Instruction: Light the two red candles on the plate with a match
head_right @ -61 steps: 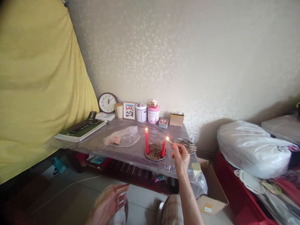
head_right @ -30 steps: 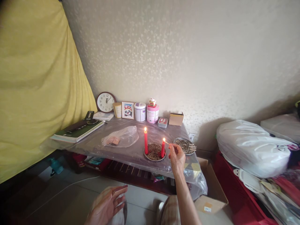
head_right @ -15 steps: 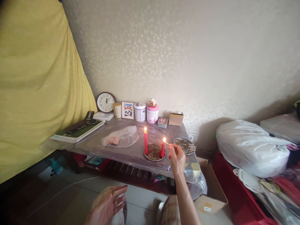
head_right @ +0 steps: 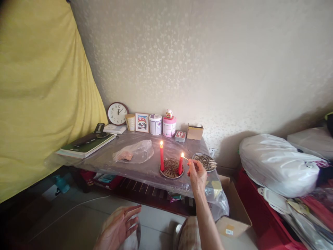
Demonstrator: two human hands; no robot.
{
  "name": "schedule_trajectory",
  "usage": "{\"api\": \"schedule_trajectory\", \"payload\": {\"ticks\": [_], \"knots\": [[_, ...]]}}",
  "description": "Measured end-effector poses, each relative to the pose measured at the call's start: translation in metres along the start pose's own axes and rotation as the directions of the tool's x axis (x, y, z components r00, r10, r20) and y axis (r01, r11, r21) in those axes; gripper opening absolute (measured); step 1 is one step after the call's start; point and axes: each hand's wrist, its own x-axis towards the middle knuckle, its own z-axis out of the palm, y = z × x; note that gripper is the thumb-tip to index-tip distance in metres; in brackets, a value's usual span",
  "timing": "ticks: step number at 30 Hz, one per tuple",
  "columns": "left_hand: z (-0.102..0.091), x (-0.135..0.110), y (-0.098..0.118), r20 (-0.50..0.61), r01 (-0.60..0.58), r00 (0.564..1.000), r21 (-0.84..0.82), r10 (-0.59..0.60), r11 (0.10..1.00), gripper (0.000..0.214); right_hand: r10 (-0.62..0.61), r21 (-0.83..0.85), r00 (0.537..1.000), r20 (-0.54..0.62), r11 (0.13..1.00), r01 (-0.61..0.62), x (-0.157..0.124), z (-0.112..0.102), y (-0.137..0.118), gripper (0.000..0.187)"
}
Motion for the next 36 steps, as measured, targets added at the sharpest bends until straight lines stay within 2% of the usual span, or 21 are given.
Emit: {"api": "schedule_trajectory", "payload": {"ticks": [3,6,11,13,16,18,21,25,32,36], "knots": [[0.0,-0.001,0.0,0.011,-0.002,1.0,0.0,0.002,1.0,0.043,-0.011,0.024,1.0,0.011,1.0,0.01,0.0,-0.003,-0.001,0.047],[0.0,-0.001,0.0,0.012,-0.001,1.0,-0.008,0.001,1.0,0.04,-0.025,0.053,0.999,0.022,0.998,0.024,0.002,-0.01,-0.013,0.046],[-0.003,-0.003,0.002,0.015,0.011,1.0,-0.015,-0.01,1.0,0.042,-0.124,0.256,0.985,0.118,0.962,0.091,0.017,-0.038,-0.052,0.039],[-0.003,-0.002,0.003,0.012,0.018,1.0,-0.01,-0.018,1.0,0.042,-0.129,0.232,0.98,0.155,0.969,0.091,0.027,-0.052,-0.056,0.041],[-0.005,0.0,0.003,0.018,0.029,0.999,-0.006,-0.029,1.0,0.041,-0.112,0.018,0.99,0.084,0.994,0.111,0.042,-0.067,-0.041,0.042],[-0.007,0.002,0.002,0.031,0.039,0.999,-0.014,-0.039,0.999,0.041,-0.087,-0.063,0.995,0.046,0.994,0.089,0.048,-0.074,-0.025,0.041],[-0.013,0.005,0.0,0.041,0.057,0.998,-0.026,-0.056,0.998,0.042,-0.067,-0.079,0.998,-0.004,0.995,0.067,0.055,-0.084,-0.007,0.044],[-0.021,0.011,-0.003,0.049,0.067,0.997,-0.029,-0.066,0.997,0.041,-0.087,-0.045,0.995,-0.056,0.995,0.085,0.067,-0.094,0.004,0.053],[-0.025,0.013,-0.005,0.058,0.083,0.995,-0.011,-0.082,0.996,0.031,-0.104,-0.316,0.98,-0.171,0.948,0.046,0.079,-0.092,0.047,0.049],[-0.031,0.014,-0.005,0.029,0.114,0.993,-0.02,-0.114,0.993,0.021,-0.154,-0.435,0.972,-0.177,0.898,0.063,0.084,-0.084,0.065,0.046]]}}
